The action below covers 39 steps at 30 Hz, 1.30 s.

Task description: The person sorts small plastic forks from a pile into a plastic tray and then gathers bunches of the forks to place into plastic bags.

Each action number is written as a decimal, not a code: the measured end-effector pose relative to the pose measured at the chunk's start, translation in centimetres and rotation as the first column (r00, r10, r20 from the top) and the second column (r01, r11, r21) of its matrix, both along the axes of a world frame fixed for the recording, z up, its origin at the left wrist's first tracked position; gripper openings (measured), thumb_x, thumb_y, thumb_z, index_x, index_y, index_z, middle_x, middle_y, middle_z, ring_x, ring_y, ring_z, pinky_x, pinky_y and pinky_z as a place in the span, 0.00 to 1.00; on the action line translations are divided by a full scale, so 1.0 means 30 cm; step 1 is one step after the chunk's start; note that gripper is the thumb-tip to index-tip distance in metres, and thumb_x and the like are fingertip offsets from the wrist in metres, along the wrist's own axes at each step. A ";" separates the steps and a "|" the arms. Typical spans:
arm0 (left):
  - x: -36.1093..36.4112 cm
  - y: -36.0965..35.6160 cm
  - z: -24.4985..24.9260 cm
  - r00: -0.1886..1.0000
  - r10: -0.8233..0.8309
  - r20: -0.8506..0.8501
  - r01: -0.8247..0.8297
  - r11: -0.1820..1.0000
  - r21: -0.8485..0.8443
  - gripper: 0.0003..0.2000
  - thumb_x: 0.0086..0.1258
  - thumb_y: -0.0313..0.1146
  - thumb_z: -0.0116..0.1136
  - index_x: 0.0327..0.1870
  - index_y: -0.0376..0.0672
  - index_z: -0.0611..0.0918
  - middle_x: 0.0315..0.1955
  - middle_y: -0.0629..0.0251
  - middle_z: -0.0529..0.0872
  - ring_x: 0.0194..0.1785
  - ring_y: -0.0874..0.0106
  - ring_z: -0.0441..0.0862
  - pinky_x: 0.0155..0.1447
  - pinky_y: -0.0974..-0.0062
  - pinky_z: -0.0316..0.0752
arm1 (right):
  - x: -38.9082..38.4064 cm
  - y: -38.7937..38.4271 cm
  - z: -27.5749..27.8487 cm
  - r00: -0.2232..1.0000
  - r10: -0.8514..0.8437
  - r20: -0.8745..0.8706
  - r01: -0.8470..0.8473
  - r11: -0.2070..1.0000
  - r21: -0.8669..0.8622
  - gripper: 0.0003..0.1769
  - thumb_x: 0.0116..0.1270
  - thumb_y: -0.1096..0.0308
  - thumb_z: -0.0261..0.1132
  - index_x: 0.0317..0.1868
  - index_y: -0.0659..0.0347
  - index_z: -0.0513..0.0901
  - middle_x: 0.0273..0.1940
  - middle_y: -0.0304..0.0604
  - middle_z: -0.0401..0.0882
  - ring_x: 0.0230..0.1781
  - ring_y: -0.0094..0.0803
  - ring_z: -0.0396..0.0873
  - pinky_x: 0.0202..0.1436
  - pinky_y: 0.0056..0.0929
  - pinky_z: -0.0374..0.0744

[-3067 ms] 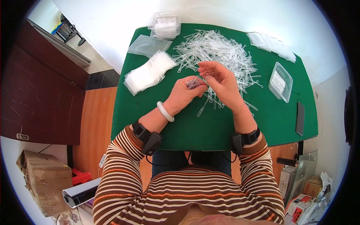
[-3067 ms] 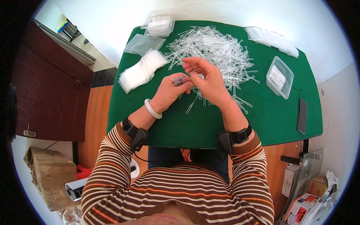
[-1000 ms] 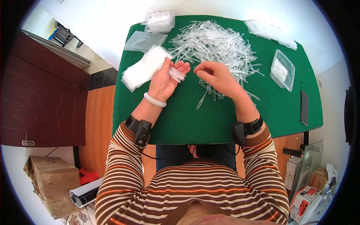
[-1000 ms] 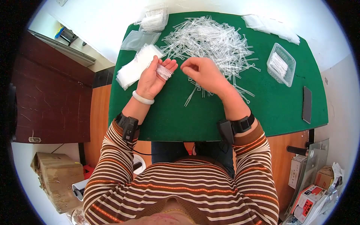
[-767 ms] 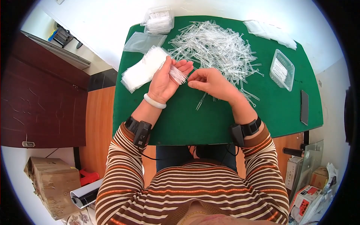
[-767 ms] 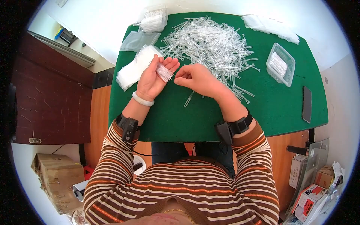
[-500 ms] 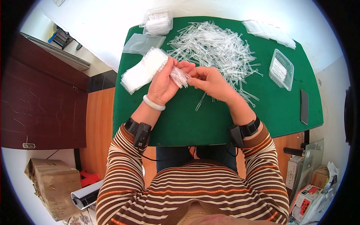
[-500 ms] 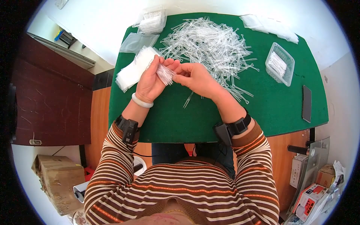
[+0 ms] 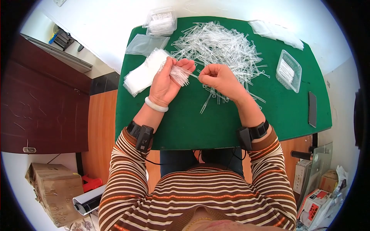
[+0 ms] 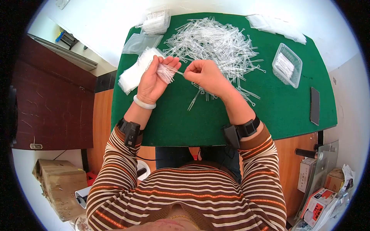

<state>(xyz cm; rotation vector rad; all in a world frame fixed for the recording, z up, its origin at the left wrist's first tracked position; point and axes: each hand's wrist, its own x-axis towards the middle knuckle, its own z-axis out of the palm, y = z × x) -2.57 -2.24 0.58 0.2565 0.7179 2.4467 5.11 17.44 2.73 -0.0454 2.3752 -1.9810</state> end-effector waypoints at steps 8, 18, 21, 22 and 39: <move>-0.003 -0.014 -0.012 0.993 0.069 0.094 -0.064 0.996 -0.057 0.12 0.84 0.40 0.45 0.42 0.41 0.74 0.44 0.51 0.84 0.53 0.55 0.84 0.64 0.53 0.78 | 0.009 0.066 0.089 0.973 -0.219 -0.076 0.203 0.963 -0.179 0.07 0.64 0.69 0.63 0.34 0.64 0.81 0.28 0.33 0.80 0.28 0.15 0.74 0.31 0.16 0.70; 0.095 0.033 0.038 0.898 -0.301 -0.321 0.068 0.815 -0.575 0.10 0.82 0.38 0.49 0.43 0.42 0.74 0.35 0.61 0.84 0.29 0.77 0.78 0.37 0.78 0.75 | 0.047 0.073 0.115 0.950 0.292 0.112 -0.304 0.947 0.104 0.03 0.63 0.73 0.64 0.33 0.63 0.80 0.26 0.33 0.80 0.25 0.15 0.74 0.27 0.17 0.71; 0.100 0.028 0.043 0.872 -0.358 -0.333 0.091 0.789 -0.608 0.09 0.81 0.38 0.51 0.46 0.42 0.75 0.35 0.64 0.84 0.29 0.79 0.77 0.36 0.80 0.74 | 0.035 0.045 0.089 0.983 0.179 0.045 -0.185 0.964 0.189 0.04 0.64 0.73 0.65 0.33 0.63 0.80 0.26 0.32 0.80 0.25 0.15 0.75 0.27 0.17 0.71; 0.098 0.023 0.047 0.851 -0.395 -0.346 0.108 0.777 -0.620 0.08 0.80 0.37 0.53 0.47 0.41 0.75 0.35 0.65 0.84 0.30 0.80 0.77 0.37 0.81 0.74 | 0.033 0.034 0.084 0.993 0.119 -0.005 -0.117 0.980 0.164 0.04 0.66 0.72 0.66 0.34 0.64 0.81 0.26 0.32 0.80 0.25 0.15 0.75 0.28 0.17 0.71; 0.095 0.067 -0.021 0.863 -0.109 -0.493 -0.217 0.802 -0.557 0.06 0.69 0.27 0.68 0.44 0.39 0.85 0.32 0.73 0.84 0.35 0.83 0.79 0.40 0.85 0.73 | -0.015 0.028 0.027 0.977 -0.118 -0.176 0.100 0.989 -0.113 0.09 0.74 0.68 0.62 0.44 0.66 0.84 0.29 0.32 0.80 0.27 0.15 0.73 0.32 0.16 0.72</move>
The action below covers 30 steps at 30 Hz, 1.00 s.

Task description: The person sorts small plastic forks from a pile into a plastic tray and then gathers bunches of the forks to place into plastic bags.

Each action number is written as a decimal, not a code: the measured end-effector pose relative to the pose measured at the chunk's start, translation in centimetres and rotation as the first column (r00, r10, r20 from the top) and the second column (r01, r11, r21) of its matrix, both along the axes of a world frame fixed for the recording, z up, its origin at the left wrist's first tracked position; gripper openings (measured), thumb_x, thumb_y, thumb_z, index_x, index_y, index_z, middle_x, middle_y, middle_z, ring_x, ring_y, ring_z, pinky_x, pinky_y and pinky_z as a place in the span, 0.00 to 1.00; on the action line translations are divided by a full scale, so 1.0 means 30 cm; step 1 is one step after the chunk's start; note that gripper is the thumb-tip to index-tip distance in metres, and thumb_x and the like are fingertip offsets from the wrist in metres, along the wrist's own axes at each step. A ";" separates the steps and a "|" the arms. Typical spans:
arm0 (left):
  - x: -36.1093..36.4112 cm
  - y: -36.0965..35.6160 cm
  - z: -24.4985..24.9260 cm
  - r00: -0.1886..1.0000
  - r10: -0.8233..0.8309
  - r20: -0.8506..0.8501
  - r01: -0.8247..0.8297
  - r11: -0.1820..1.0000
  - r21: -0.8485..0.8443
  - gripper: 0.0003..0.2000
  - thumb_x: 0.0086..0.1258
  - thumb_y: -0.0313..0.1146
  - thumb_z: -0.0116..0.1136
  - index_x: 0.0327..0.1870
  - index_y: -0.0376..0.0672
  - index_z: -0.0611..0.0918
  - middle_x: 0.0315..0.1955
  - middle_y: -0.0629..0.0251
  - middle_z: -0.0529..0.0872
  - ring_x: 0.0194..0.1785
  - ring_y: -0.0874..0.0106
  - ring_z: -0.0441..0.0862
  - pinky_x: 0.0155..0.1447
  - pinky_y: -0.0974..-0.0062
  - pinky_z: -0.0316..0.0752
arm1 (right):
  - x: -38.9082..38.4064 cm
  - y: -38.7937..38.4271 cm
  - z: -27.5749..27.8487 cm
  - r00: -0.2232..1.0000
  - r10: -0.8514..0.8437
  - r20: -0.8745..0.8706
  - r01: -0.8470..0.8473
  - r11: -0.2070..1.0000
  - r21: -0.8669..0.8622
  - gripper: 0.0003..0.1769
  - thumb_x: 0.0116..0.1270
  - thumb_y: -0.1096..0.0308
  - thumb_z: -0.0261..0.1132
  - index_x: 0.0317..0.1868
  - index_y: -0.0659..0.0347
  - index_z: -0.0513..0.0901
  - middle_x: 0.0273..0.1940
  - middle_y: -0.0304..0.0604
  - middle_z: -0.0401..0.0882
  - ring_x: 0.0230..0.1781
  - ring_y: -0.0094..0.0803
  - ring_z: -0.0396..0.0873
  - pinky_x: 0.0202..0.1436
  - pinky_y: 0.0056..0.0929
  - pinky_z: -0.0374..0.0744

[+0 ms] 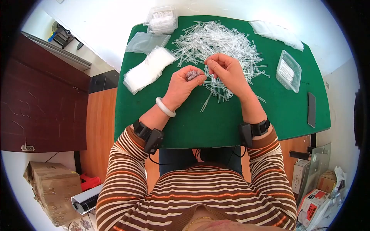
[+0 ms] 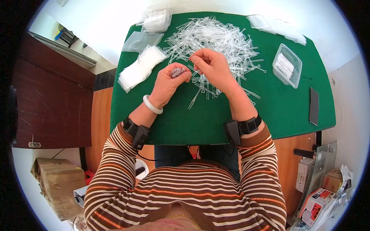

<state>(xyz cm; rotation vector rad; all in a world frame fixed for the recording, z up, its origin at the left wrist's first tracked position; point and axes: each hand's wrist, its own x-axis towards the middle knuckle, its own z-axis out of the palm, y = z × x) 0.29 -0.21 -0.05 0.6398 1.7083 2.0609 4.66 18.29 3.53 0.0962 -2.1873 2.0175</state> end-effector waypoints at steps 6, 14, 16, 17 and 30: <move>0.001 -0.003 0.001 0.999 0.014 0.037 -0.014 1.000 -0.012 0.06 0.68 0.27 0.69 0.42 0.39 0.85 0.30 0.74 0.83 0.33 0.84 0.76 0.39 0.85 0.72 | -0.001 0.002 -0.003 1.000 0.010 0.027 -0.011 1.000 0.014 0.09 0.74 0.69 0.62 0.44 0.66 0.84 0.29 0.33 0.80 0.28 0.15 0.74 0.32 0.16 0.73; 0.002 -0.011 0.008 0.997 0.019 0.071 -0.015 0.998 -0.059 0.08 0.75 0.35 0.63 0.40 0.38 0.83 0.29 0.73 0.83 0.34 0.82 0.77 0.42 0.83 0.73 | 0.002 0.001 -0.005 0.999 0.003 0.046 -0.004 1.000 0.020 0.09 0.74 0.68 0.63 0.44 0.66 0.84 0.29 0.33 0.81 0.29 0.15 0.75 0.33 0.16 0.73; 0.000 -0.019 0.013 0.989 0.042 0.139 -0.046 0.999 0.026 0.12 0.77 0.40 0.60 0.40 0.38 0.84 0.28 0.73 0.82 0.34 0.81 0.78 0.43 0.82 0.75 | 0.001 -0.002 -0.005 0.999 -0.020 0.035 0.019 0.999 0.046 0.09 0.73 0.68 0.64 0.44 0.66 0.84 0.30 0.33 0.82 0.30 0.16 0.75 0.34 0.16 0.74; -0.003 -0.023 0.013 0.989 0.045 0.138 -0.049 0.999 0.025 0.12 0.77 0.40 0.60 0.40 0.38 0.84 0.28 0.73 0.82 0.34 0.81 0.78 0.43 0.82 0.75 | 0.002 -0.006 -0.006 0.999 -0.032 0.030 0.030 0.998 0.057 0.09 0.72 0.68 0.64 0.44 0.66 0.84 0.31 0.33 0.82 0.31 0.16 0.76 0.34 0.17 0.74; -0.025 -0.025 0.013 0.888 -0.182 0.422 -0.049 0.875 0.481 0.22 0.82 0.51 0.45 0.38 0.41 0.81 0.62 0.56 0.78 0.66 0.67 0.73 0.72 0.62 0.68 | 0.014 -0.210 -0.107 0.889 0.039 -0.456 0.311 0.678 0.665 0.25 0.63 0.63 0.69 0.58 0.63 0.75 0.47 0.53 0.77 0.50 0.51 0.76 0.50 0.46 0.78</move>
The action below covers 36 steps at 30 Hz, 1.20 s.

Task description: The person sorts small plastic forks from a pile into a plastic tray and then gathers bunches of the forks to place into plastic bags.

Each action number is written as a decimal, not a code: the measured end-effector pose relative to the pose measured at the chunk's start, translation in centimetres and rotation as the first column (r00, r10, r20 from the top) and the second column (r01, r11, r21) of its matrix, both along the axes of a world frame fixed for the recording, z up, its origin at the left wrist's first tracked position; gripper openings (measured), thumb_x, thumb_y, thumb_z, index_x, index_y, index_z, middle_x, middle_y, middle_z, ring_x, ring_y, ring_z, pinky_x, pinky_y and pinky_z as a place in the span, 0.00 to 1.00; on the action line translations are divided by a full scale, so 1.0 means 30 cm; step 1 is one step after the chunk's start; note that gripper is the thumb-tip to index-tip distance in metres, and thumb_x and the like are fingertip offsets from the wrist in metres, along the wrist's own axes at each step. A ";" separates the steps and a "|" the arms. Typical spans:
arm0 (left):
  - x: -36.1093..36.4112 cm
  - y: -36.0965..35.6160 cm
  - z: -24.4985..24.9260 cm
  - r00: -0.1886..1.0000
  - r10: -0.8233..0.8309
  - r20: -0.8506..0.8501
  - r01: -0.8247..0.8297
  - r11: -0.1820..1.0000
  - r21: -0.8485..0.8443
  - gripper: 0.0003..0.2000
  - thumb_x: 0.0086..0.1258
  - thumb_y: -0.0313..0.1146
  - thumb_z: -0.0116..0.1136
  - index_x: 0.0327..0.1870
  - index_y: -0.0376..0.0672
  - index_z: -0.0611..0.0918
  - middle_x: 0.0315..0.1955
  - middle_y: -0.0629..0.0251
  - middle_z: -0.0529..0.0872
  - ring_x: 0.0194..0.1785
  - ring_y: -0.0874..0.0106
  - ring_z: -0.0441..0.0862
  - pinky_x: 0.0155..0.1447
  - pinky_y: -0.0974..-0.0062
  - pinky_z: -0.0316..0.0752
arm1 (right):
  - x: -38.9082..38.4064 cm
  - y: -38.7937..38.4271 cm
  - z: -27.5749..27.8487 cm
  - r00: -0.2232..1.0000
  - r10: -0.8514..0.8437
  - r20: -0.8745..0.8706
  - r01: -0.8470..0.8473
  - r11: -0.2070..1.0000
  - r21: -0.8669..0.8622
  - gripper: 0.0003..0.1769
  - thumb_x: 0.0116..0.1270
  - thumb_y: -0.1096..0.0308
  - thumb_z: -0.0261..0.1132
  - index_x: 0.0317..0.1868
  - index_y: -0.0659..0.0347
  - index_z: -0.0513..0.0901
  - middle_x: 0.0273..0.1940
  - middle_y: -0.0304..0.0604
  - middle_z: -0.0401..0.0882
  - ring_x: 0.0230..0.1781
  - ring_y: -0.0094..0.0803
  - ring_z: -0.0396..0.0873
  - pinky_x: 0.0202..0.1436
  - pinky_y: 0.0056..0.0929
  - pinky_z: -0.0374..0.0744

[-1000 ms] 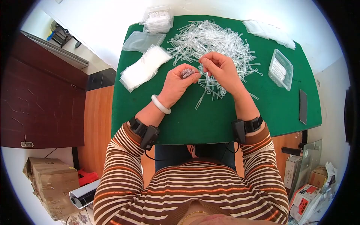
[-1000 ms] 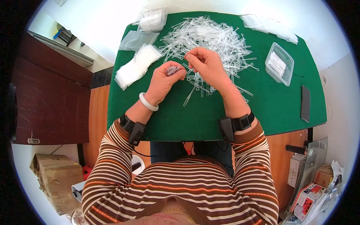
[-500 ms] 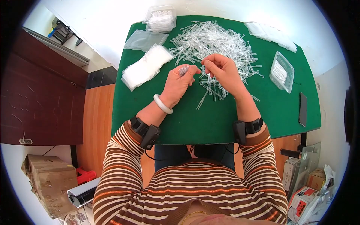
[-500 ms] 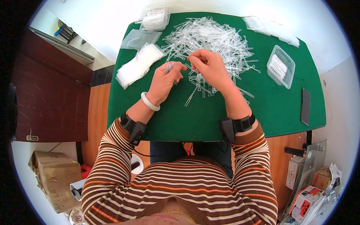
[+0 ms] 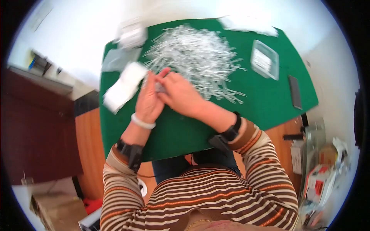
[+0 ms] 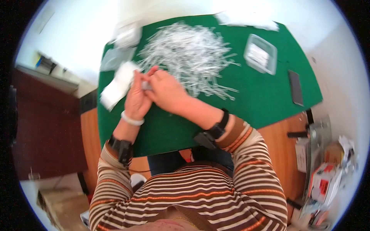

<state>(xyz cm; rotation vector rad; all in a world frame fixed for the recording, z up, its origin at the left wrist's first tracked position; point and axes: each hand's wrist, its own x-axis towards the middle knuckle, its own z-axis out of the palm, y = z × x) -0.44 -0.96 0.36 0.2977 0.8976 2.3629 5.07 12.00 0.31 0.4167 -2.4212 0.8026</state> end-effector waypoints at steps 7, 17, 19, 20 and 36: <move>-0.001 -0.014 0.011 0.993 -0.117 -0.032 0.119 0.992 0.052 0.22 0.82 0.52 0.44 0.35 0.44 0.79 0.65 0.54 0.75 0.67 0.62 0.72 0.74 0.59 0.65 | 0.013 -0.033 0.020 0.982 -0.092 0.167 0.080 0.994 0.077 0.15 0.67 0.62 0.63 0.45 0.65 0.74 0.35 0.47 0.81 0.37 0.50 0.83 0.42 0.47 0.81; 0.044 -0.052 0.045 0.963 -0.248 -0.108 0.245 0.969 -0.041 0.28 0.79 0.55 0.48 0.67 0.40 0.72 0.66 0.55 0.75 0.69 0.61 0.71 0.74 0.59 0.66 | 0.115 0.214 0.092 0.983 -0.122 0.136 0.075 0.948 0.310 0.08 0.76 0.66 0.54 0.43 0.63 0.73 0.29 0.51 0.78 0.33 0.45 0.83 0.36 0.42 0.81; 0.040 -0.016 0.051 0.924 -0.343 -0.167 0.331 0.939 -0.093 0.36 0.78 0.60 0.48 0.74 0.38 0.65 0.67 0.52 0.74 0.71 0.59 0.70 0.74 0.58 0.65 | 0.178 0.327 0.139 0.914 0.083 0.398 0.089 0.914 -0.395 0.13 0.81 0.61 0.50 0.39 0.60 0.71 0.24 0.40 0.69 0.25 0.29 0.72 0.30 0.28 0.73; 0.040 -0.001 0.049 0.919 -0.353 -0.174 0.345 0.936 -0.076 0.36 0.78 0.60 0.48 0.74 0.38 0.65 0.67 0.52 0.74 0.71 0.59 0.70 0.74 0.58 0.65 | 0.223 0.378 0.175 0.915 0.063 0.400 0.102 0.920 -0.378 0.13 0.81 0.61 0.50 0.39 0.60 0.71 0.24 0.40 0.69 0.25 0.29 0.72 0.30 0.28 0.73; 0.024 -0.017 0.038 0.917 -0.377 -0.133 0.371 0.926 -0.067 0.26 0.80 0.48 0.49 0.70 0.37 0.70 0.60 0.54 0.79 0.62 0.63 0.78 0.67 0.61 0.72 | 0.556 0.747 0.323 0.781 0.317 0.539 0.277 0.598 -0.753 0.20 0.82 0.48 0.49 0.38 0.55 0.67 0.25 0.29 0.63 0.21 0.20 0.56 0.22 0.20 0.57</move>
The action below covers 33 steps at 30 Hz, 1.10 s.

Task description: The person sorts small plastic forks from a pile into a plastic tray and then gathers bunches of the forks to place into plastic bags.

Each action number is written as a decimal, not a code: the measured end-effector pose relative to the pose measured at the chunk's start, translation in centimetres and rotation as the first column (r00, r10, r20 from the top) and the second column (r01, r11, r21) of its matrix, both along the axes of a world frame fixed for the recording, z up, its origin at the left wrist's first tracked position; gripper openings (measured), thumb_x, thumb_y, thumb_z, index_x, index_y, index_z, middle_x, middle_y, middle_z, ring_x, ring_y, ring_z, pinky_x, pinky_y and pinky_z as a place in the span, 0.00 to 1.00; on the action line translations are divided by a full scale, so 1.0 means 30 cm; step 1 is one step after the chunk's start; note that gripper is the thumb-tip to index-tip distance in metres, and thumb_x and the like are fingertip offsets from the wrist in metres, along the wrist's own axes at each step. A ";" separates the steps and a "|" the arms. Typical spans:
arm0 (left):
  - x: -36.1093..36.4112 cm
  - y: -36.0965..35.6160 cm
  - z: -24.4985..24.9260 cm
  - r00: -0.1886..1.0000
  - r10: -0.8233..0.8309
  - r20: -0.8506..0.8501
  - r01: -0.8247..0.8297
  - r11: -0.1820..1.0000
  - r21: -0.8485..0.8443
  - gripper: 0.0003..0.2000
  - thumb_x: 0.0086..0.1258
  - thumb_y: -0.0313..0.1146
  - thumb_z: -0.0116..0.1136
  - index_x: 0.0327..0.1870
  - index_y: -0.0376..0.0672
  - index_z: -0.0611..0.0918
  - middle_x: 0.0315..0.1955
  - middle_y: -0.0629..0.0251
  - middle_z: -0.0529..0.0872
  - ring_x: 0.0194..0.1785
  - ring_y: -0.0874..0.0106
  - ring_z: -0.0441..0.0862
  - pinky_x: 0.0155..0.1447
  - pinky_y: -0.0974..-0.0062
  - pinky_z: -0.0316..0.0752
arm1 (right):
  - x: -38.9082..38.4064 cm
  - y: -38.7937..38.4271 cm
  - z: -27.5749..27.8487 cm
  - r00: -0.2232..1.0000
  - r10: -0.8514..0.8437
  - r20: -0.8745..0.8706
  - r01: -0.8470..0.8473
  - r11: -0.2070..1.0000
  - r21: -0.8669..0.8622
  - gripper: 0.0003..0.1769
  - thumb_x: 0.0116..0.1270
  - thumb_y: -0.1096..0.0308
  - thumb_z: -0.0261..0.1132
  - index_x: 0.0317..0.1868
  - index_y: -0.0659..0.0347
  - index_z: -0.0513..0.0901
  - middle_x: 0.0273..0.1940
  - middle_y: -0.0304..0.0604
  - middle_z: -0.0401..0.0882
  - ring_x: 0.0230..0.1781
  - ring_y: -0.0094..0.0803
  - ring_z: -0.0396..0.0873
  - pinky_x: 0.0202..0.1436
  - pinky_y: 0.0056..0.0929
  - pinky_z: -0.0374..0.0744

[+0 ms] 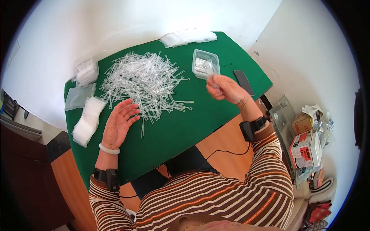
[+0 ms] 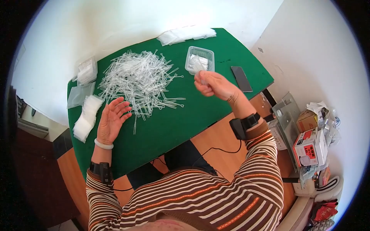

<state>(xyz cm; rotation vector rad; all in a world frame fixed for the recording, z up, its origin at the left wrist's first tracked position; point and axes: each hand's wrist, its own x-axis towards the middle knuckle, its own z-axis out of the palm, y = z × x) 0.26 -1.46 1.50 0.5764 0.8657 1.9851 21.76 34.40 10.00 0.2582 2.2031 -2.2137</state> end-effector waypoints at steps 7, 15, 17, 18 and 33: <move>-0.003 -0.006 -0.005 0.999 0.011 -0.044 -0.012 0.999 -0.032 0.26 0.81 0.48 0.47 0.69 0.37 0.70 0.60 0.54 0.80 0.61 0.64 0.78 0.67 0.62 0.72 | -0.125 0.354 -0.041 0.993 -0.050 -0.106 0.088 -0.271 0.958 0.17 0.77 0.55 0.56 0.40 0.62 0.69 0.29 0.48 0.81 0.31 0.46 0.81 0.33 0.43 0.77; -0.010 -0.009 0.000 0.996 0.038 -0.078 -0.043 0.997 -0.063 0.26 0.81 0.49 0.47 0.69 0.38 0.71 0.59 0.56 0.79 0.61 0.65 0.77 0.67 0.63 0.72 | -0.282 0.360 -0.073 0.968 0.004 0.250 -0.228 -0.392 0.891 0.16 0.73 0.57 0.60 0.44 0.63 0.72 0.31 0.50 0.82 0.38 0.50 0.84 0.41 0.47 0.79; -0.013 -0.011 0.002 0.996 0.041 -0.084 -0.048 0.996 -0.074 0.26 0.81 0.49 0.47 0.69 0.38 0.70 0.59 0.56 0.79 0.61 0.65 0.77 0.67 0.63 0.72 | -0.288 0.337 -0.073 0.948 -0.021 0.317 -0.300 -0.387 0.872 0.17 0.73 0.56 0.61 0.44 0.64 0.72 0.31 0.50 0.83 0.41 0.50 0.84 0.43 0.47 0.79; -0.013 -0.010 0.002 0.995 0.044 -0.088 -0.051 0.996 -0.078 0.26 0.81 0.49 0.47 0.69 0.38 0.70 0.59 0.57 0.79 0.60 0.65 0.77 0.66 0.63 0.72 | -0.289 0.346 -0.081 0.947 -0.019 0.320 -0.302 -0.384 0.872 0.17 0.73 0.56 0.61 0.44 0.64 0.72 0.31 0.50 0.83 0.41 0.50 0.84 0.43 0.47 0.79; -0.011 0.006 0.005 0.994 0.042 -0.098 -0.052 0.994 -0.099 0.25 0.80 0.47 0.48 0.69 0.37 0.70 0.56 0.58 0.81 0.57 0.67 0.79 0.64 0.65 0.73 | -0.261 0.340 -0.036 0.963 -0.126 0.239 -0.242 -0.012 0.970 0.08 0.61 0.62 0.67 0.35 0.57 0.87 0.37 0.48 0.86 0.42 0.47 0.84 0.46 0.44 0.80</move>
